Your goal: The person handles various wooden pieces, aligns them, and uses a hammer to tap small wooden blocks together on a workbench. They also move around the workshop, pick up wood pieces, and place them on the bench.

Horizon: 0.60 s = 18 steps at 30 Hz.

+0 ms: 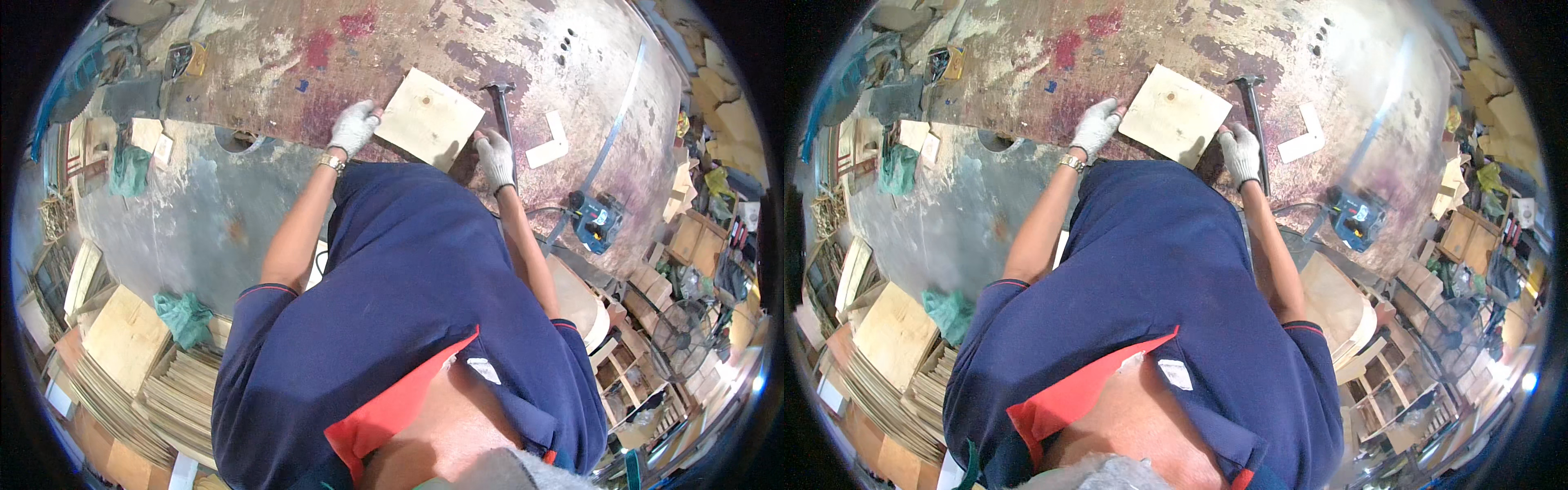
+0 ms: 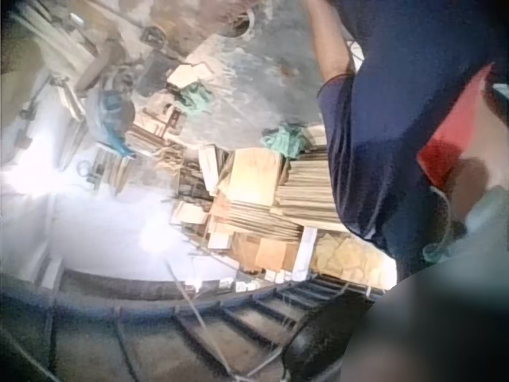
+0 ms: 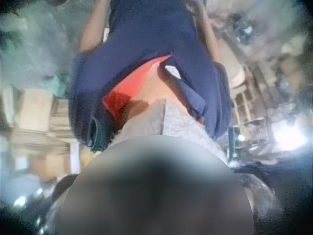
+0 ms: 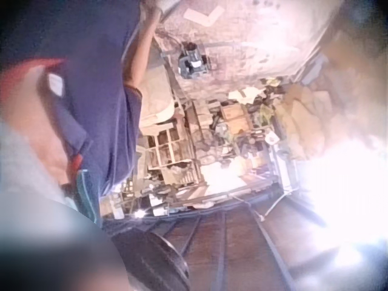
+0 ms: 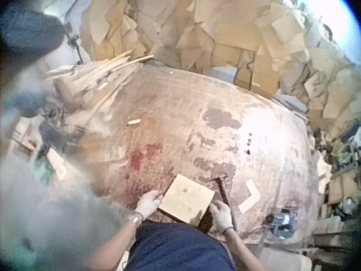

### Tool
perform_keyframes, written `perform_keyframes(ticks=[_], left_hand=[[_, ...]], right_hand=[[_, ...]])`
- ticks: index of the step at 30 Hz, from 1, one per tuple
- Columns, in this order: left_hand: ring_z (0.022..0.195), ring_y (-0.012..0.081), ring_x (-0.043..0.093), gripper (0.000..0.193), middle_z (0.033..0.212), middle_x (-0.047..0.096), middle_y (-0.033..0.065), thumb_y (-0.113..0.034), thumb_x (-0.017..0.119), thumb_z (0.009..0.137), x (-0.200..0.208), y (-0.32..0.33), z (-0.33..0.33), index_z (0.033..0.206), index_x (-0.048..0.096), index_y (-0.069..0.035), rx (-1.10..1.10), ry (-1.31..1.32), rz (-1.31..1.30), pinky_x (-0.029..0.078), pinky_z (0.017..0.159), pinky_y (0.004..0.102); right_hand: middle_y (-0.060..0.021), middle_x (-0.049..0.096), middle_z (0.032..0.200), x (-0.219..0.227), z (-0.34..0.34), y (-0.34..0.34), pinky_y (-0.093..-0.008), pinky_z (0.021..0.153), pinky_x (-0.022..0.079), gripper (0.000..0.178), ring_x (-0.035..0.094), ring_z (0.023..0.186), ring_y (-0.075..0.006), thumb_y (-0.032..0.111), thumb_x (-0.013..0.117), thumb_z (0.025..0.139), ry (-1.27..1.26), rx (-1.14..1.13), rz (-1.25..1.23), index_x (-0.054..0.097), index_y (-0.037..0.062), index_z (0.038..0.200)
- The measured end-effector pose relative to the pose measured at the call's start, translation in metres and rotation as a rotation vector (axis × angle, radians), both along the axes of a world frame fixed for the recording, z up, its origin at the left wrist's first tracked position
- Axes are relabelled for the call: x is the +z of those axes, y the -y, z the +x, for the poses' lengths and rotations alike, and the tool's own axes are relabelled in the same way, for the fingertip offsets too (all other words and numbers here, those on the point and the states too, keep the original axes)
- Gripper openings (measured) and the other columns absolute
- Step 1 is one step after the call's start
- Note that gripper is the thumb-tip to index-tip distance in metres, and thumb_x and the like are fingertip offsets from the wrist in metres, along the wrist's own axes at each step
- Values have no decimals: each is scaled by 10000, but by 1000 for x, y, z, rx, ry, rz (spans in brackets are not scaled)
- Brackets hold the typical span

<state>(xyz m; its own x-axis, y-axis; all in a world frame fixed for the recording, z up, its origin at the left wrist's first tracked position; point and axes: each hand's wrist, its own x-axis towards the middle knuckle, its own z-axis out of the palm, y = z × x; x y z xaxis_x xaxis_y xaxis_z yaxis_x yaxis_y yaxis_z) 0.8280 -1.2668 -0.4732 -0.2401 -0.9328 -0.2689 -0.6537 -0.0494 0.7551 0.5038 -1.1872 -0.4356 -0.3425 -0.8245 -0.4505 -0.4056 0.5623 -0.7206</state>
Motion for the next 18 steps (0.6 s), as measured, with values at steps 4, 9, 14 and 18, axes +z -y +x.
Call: perform_keyframes(ticks=[4, 9, 14, 18], left_hand=[[1015, 408, 646, 462, 1098, 662, 243, -419, 640, 930, 12, 4, -31, 1199, 644, -44, -42, 239, 33, 511, 885, 483], [902, 283, 647, 452, 980, 675, 197, -343, 730, 916, 32, 6, -37, 1135, 619, 36, 270, -218, 18, 504, 803, 414], [859, 267, 620, 381, 936, 669, 168, -305, 726, 932, 51, -6, -39, 1057, 602, 33, 377, -315, -222, 492, 770, 414], [925, 231, 603, 390, 1074, 674, 136, -272, 696, 948, 53, -19, -32, 1164, 596, 37, 383, -512, -136, 495, 835, 389]], right_hand=[[-132, 686, 824, -8, 22, 16, -351, 727, 504, 290, 641, 751, -198, 265, 672, 910, 145, -118, -9, 704, -5, 1011], [-202, 732, 1096, 26, 26, 26, -362, 861, 554, 368, 727, 995, -262, 133, 679, 893, 67, -78, -327, 641, -20, 1225], [-187, 733, 1098, 59, 41, 31, -343, 836, 572, 355, 728, 1000, -239, 72, 658, 904, 88, -103, -495, 622, -28, 1243], [-175, 721, 1064, 64, 49, 25, -322, 759, 573, 385, 726, 935, -208, 25, 676, 866, 60, -99, -491, 636, 27, 1249]])
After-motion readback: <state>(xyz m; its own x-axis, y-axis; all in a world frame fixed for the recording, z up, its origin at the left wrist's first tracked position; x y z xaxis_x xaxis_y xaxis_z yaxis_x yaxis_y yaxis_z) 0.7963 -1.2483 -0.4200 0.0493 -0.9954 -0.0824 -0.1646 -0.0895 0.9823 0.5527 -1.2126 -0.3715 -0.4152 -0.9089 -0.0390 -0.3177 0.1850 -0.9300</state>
